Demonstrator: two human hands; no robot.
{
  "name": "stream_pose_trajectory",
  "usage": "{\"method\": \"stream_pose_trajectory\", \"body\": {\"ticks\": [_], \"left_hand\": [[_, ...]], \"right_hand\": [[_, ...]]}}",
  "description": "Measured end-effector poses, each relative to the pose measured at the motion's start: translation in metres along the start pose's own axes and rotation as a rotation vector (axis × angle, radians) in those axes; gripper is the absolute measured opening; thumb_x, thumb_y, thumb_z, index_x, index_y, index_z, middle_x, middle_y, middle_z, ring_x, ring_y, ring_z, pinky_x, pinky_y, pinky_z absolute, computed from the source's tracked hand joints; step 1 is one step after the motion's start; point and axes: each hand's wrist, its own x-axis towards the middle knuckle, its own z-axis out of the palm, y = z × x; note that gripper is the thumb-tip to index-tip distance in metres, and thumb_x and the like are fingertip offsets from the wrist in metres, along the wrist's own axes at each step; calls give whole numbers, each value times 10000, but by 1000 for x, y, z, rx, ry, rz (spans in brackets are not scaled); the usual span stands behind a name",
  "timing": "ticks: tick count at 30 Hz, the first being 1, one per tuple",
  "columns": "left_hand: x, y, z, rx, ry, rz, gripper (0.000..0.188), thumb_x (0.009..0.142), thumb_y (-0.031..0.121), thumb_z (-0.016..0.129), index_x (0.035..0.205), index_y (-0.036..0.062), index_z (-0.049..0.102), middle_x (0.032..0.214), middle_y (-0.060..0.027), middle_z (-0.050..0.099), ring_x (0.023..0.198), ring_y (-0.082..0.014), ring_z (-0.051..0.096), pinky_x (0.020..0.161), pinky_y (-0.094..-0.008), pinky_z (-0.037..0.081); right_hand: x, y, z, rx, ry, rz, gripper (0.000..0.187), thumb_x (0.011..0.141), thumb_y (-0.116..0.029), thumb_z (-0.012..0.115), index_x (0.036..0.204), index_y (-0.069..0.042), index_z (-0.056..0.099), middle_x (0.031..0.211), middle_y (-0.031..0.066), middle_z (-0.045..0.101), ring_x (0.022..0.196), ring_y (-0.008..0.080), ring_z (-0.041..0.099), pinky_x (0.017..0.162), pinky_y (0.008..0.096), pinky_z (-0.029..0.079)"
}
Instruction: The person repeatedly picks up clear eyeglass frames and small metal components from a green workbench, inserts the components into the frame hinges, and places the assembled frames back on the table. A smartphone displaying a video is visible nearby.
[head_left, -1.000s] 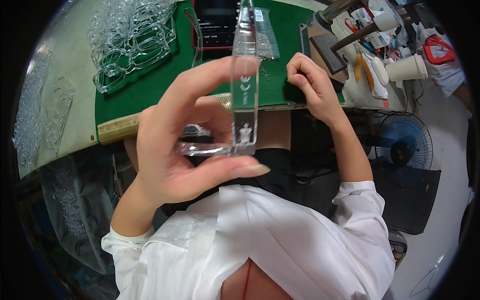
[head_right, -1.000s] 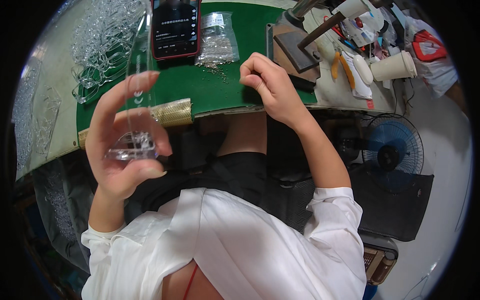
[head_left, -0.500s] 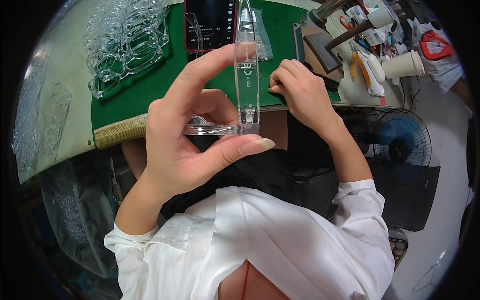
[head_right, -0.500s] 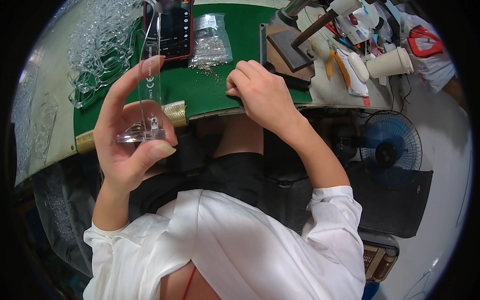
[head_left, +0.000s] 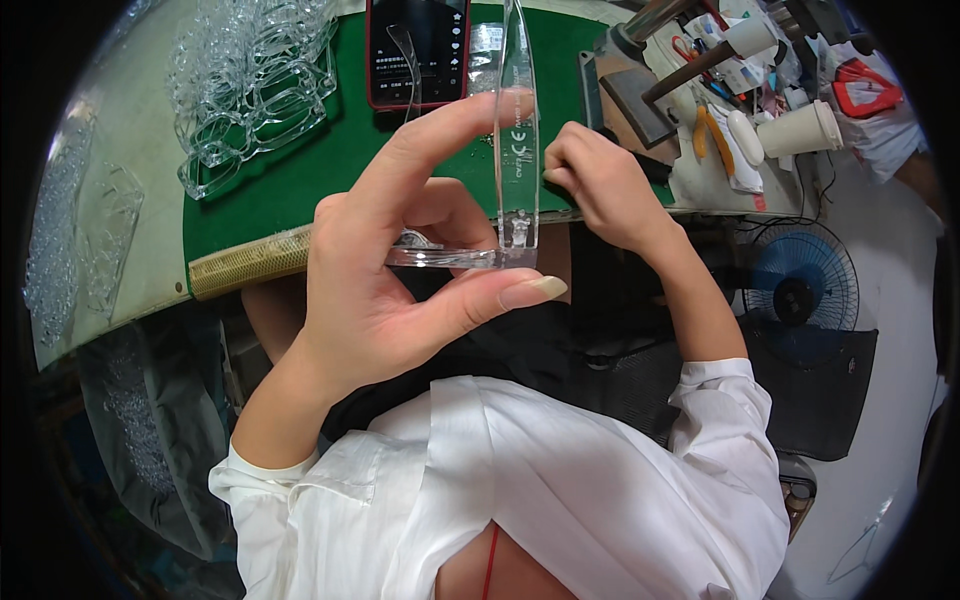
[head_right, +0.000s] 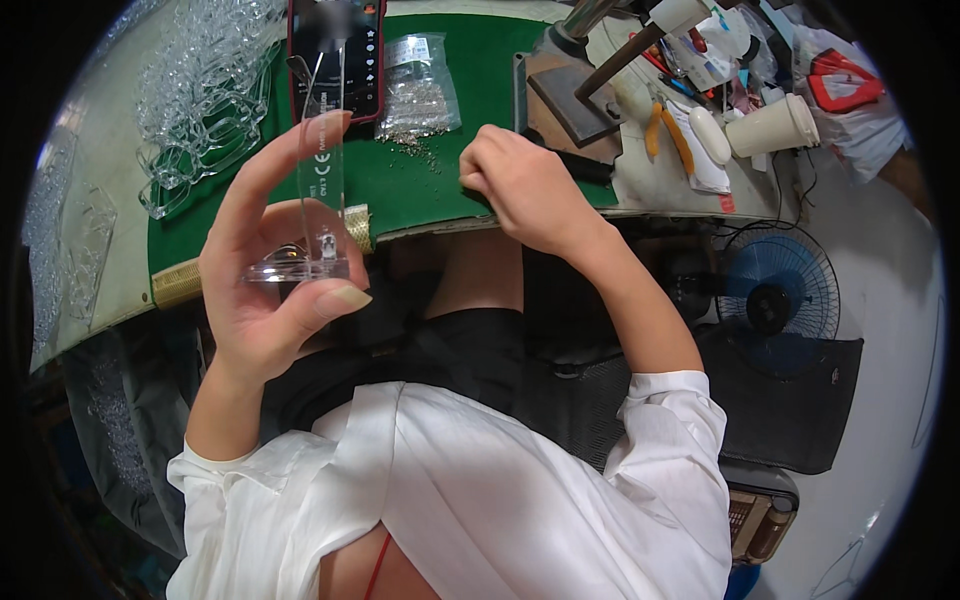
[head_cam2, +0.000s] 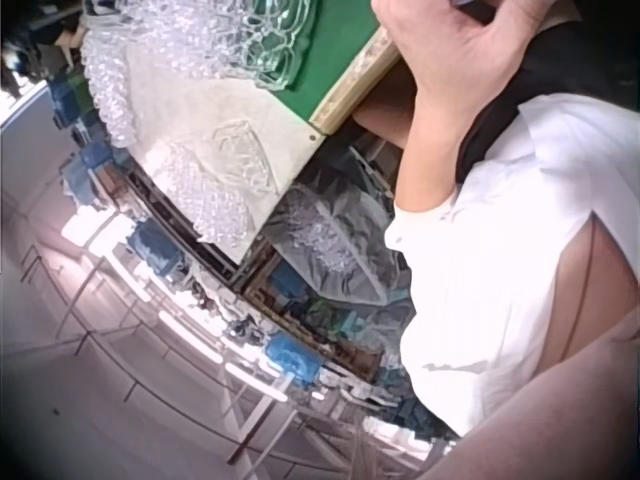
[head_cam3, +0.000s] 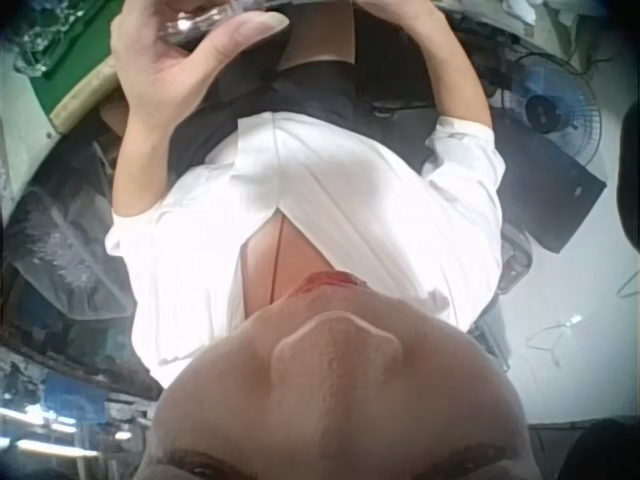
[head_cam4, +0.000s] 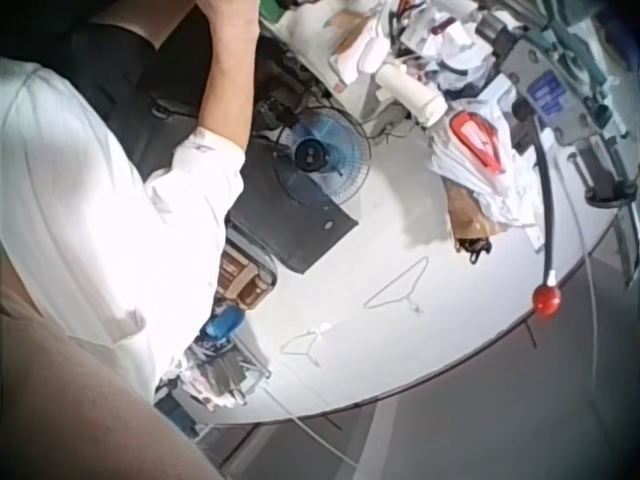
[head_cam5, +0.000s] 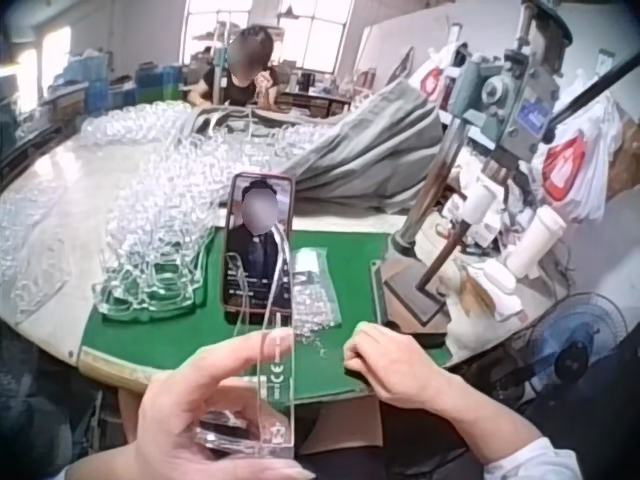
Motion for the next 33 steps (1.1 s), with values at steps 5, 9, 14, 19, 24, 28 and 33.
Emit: {"method": "stream_pose_trajectory", "body": {"ticks": [5, 9, 14, 19, 24, 28, 33], "left_hand": [[9, 2, 18, 124, -41, -58, 776, 699, 61, 787, 1351, -46, 382, 1365, -157, 487, 617, -84, 564, 563, -210, 455], [13, 2, 30, 150, -78, -86, 787, 701, 101, 808, 1354, -27, 388, 1257, -118, 578, 615, -73, 574, 554, -201, 449], [14, -1, 35, 201, -49, -45, 775, 706, 124, 812, 1351, -16, 406, 981, -81, 668, 618, -95, 608, 563, -209, 462], [12, -2, 35, 276, -11, -29, 777, 700, 146, 816, 1355, 12, 420, 740, -81, 650, 580, -110, 609, 547, -217, 460], [11, -1, 34, 327, -1, -7, 771, 700, 165, 816, 1351, 18, 431, 648, -77, 618, 558, -117, 605, 527, -222, 453], [11, 0, 34, 260, -31, -25, 761, 704, 164, 813, 1342, -2, 432, 740, -77, 654, 564, -114, 608, 533, -218, 457], [12, 1, 33, 188, -52, -67, 756, 710, 160, 810, 1336, -21, 427, 886, -67, 682, 579, -101, 612, 550, -214, 468]], "right_hand": [[9, -31, -46, 396, 265, -117, 53, 856, -35, 526, 833, 7, 503, 785, 80, 506, 701, 194, 479, 645, 277, 409], [16, -67, -69, 189, 363, -430, 138, 763, -74, 663, 836, -23, 558, 760, 92, 544, 634, 224, 525, 530, 286, 418], [17, -68, -66, 104, 395, -437, 156, 682, -46, 671, 794, -33, 563, 742, 82, 540, 607, 212, 516, 503, 286, 401], [19, -71, -64, 56, 422, -429, 163, 664, -48, 681, 781, -36, 567, 717, 72, 536, 597, 204, 511, 487, 284, 389], [19, -70, -61, 58, 439, -440, 179, 672, -90, 704, 781, -33, 575, 711, 63, 539, 598, 192, 509, 488, 271, 381], [18, -69, -61, 165, 422, -421, 166, 725, -119, 704, 784, -28, 579, 713, 58, 550, 605, 178, 507, 496, 261, 378], [17, -69, -60, 241, 418, -389, 149, 772, -123, 691, 782, -24, 580, 713, 55, 558, 610, 172, 507, 500, 258, 377]]}}
